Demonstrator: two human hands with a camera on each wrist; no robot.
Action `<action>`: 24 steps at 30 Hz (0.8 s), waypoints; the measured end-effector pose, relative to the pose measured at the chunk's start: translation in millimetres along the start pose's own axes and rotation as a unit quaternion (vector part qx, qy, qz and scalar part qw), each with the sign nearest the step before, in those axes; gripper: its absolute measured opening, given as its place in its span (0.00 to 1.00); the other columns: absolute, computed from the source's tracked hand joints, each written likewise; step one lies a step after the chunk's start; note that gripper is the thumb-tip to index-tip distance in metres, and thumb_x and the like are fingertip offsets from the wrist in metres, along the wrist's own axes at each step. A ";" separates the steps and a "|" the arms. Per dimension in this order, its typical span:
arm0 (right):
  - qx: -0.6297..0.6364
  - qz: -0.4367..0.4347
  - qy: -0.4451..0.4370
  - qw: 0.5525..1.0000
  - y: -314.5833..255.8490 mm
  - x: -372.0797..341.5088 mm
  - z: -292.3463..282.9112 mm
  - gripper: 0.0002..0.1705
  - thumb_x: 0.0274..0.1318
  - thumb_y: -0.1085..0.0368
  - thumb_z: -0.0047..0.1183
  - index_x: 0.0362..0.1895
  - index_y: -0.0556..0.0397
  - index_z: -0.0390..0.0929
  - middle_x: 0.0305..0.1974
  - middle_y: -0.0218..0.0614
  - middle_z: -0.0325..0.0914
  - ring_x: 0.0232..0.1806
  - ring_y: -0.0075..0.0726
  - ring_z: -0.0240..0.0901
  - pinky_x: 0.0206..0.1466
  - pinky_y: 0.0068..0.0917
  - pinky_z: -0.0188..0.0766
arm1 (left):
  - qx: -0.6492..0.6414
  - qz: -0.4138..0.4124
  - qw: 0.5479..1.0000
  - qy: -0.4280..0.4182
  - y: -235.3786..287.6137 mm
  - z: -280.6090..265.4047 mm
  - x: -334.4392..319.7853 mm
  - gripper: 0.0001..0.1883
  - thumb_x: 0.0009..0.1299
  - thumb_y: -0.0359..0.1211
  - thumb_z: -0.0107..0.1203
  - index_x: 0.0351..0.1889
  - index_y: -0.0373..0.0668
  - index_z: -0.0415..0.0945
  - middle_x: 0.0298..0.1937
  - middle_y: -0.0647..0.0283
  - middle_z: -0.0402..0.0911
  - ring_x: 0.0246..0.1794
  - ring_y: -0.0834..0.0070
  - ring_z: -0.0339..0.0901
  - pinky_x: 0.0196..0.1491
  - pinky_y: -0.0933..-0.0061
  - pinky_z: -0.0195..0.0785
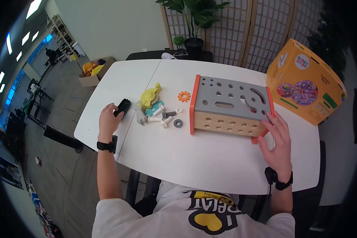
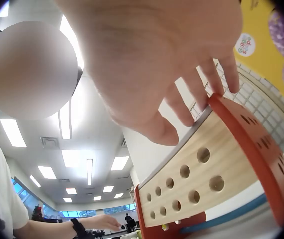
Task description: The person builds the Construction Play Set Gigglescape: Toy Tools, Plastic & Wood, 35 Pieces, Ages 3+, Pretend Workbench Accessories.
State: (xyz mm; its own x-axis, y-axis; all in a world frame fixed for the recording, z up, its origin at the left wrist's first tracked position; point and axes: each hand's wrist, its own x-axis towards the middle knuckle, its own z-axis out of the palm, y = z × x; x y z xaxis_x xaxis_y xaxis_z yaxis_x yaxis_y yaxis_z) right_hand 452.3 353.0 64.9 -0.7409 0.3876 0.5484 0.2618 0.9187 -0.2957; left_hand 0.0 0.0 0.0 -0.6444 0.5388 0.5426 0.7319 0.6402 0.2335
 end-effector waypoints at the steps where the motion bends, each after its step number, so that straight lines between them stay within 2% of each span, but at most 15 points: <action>1: -0.002 -0.002 0.000 1.000 -0.1 -0.7 1.5 0.26 0.49 0.69 0.65 0.57 0.54 0.83 0.66 0.46 0.76 0.74 0.60 0.64 0.73 0.49 0.65 | -0.028 0.061 0.996 0.065 14.2 5.9 1.7 0.12 0.63 0.33 0.70 0.35 0.34 0.79 0.35 0.52 0.85 0.35 0.53 0.81 0.38 0.58 0.74; 2: -0.003 -0.003 -0.001 1.000 0.0 -1.1 3.1 0.26 0.49 0.68 0.65 0.57 0.54 0.83 0.66 0.46 0.76 0.74 0.59 0.64 0.73 0.49 0.65 | -0.107 -0.004 0.994 0.010 46.7 0.9 3.3 0.09 0.66 0.31 0.68 0.34 0.35 0.81 0.36 0.53 0.84 0.34 0.55 0.81 0.37 0.59 0.74; 3: -0.005 -0.006 -0.002 1.000 0.2 -1.5 3.3 0.26 0.49 0.68 0.66 0.56 0.54 0.84 0.66 0.46 0.76 0.73 0.59 0.64 0.73 0.49 0.66 | -0.131 -0.008 0.991 -0.036 73.2 -0.3 2.1 0.09 0.66 0.32 0.68 0.33 0.36 0.83 0.36 0.53 0.84 0.34 0.56 0.81 0.37 0.61 0.74; 4: -0.007 -0.009 -0.003 1.000 -0.5 -1.9 3.5 0.26 0.49 0.68 0.66 0.56 0.54 0.84 0.66 0.45 0.76 0.73 0.59 0.64 0.73 0.49 0.66 | -0.133 0.046 0.988 -0.060 92.2 4.1 -2.0 0.09 0.66 0.34 0.69 0.34 0.38 0.84 0.35 0.54 0.83 0.34 0.57 0.82 0.38 0.61 0.75; 5: -0.008 -0.011 -0.002 1.000 -1.0 -2.0 4.3 0.25 0.49 0.68 0.66 0.56 0.54 0.84 0.66 0.45 0.76 0.73 0.59 0.65 0.72 0.49 0.66 | -0.104 0.063 0.987 -0.103 112.1 6.0 -6.9 0.11 0.65 0.37 0.70 0.35 0.39 0.84 0.35 0.55 0.83 0.35 0.57 0.82 0.39 0.60 0.76; 6: -0.005 -0.011 -0.004 1.000 -1.2 -2.3 4.4 0.25 0.49 0.68 0.66 0.55 0.54 0.84 0.66 0.45 0.76 0.73 0.59 0.65 0.72 0.49 0.66 | -0.071 0.102 0.985 -0.119 126.9 10.2 -12.3 0.13 0.64 0.39 0.71 0.37 0.41 0.85 0.38 0.57 0.83 0.40 0.59 0.82 0.41 0.60 0.77; 8: 0.001 -0.008 -0.005 1.000 -1.1 -2.9 3.7 0.24 0.49 0.68 0.66 0.55 0.54 0.85 0.66 0.45 0.76 0.73 0.59 0.65 0.72 0.50 0.66 | -0.067 0.122 0.976 -0.168 146.3 18.1 -17.9 0.13 0.63 0.39 0.71 0.38 0.42 0.84 0.40 0.59 0.83 0.44 0.60 0.82 0.43 0.60 0.79; 11: -0.001 -0.015 -0.010 1.000 0.1 -2.6 2.6 0.23 0.49 0.68 0.66 0.54 0.54 0.85 0.66 0.45 0.77 0.73 0.59 0.64 0.72 0.50 0.67 | -0.017 0.153 0.969 -0.193 145.3 42.2 -21.8 0.11 0.61 0.36 0.72 0.36 0.42 0.84 0.39 0.60 0.83 0.42 0.60 0.83 0.44 0.61 0.78; 15: 0.002 -0.027 -0.006 1.000 5.3 -3.5 3.4 0.23 0.49 0.68 0.66 0.53 0.54 0.85 0.66 0.44 0.77 0.73 0.59 0.65 0.72 0.49 0.67 | -0.013 0.147 0.971 -0.190 142.2 49.7 -25.2 0.10 0.59 0.33 0.70 0.36 0.42 0.83 0.39 0.60 0.82 0.42 0.60 0.83 0.44 0.59 0.78; 17: 0.004 -0.031 -0.002 1.000 6.1 -3.1 3.3 0.22 0.49 0.68 0.66 0.52 0.53 0.85 0.66 0.43 0.77 0.73 0.59 0.65 0.71 0.49 0.68 | -0.034 0.127 0.969 -0.208 145.1 40.4 -25.2 0.10 0.60 0.31 0.68 0.37 0.40 0.82 0.38 0.59 0.82 0.42 0.59 0.83 0.44 0.59 0.80; 20: 0.024 -0.041 0.005 0.999 7.1 -0.9 0.8 0.22 0.49 0.69 0.66 0.51 0.53 0.85 0.65 0.42 0.77 0.72 0.58 0.66 0.70 0.48 0.69 | -0.134 0.093 0.957 -0.240 151.7 13.0 -14.8 0.10 0.59 0.26 0.66 0.40 0.37 0.83 0.38 0.57 0.82 0.39 0.61 0.84 0.43 0.61 0.79; 22: 0.035 -0.035 0.002 0.999 4.5 -0.3 -0.4 0.22 0.48 0.69 0.65 0.51 0.53 0.85 0.65 0.42 0.78 0.72 0.58 0.67 0.69 0.47 0.71 | -0.202 0.078 0.945 -0.245 158.9 -10.5 -3.0 0.13 0.57 0.21 0.67 0.42 0.34 0.84 0.38 0.57 0.83 0.36 0.68 0.83 0.43 0.70 0.78; 24: 0.040 -0.033 -0.001 0.999 3.3 -2.9 -2.9 0.22 0.48 0.69 0.65 0.51 0.53 0.85 0.65 0.41 0.78 0.71 0.57 0.67 0.69 0.46 0.72 | -0.207 0.099 0.940 -0.253 175.8 -42.0 12.9 0.14 0.57 0.21 0.67 0.43 0.33 0.83 0.40 0.58 0.85 0.35 0.71 0.81 0.41 0.73 0.77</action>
State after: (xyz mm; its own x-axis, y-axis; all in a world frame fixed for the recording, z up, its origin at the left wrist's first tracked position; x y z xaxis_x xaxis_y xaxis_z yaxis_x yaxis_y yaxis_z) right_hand 457.1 355.1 64.6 -0.7568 0.3254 0.5669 0.1621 0.9336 -0.3195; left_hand 129.6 96.5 82.0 -0.4333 0.8831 0.1800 0.8044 0.2889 0.5191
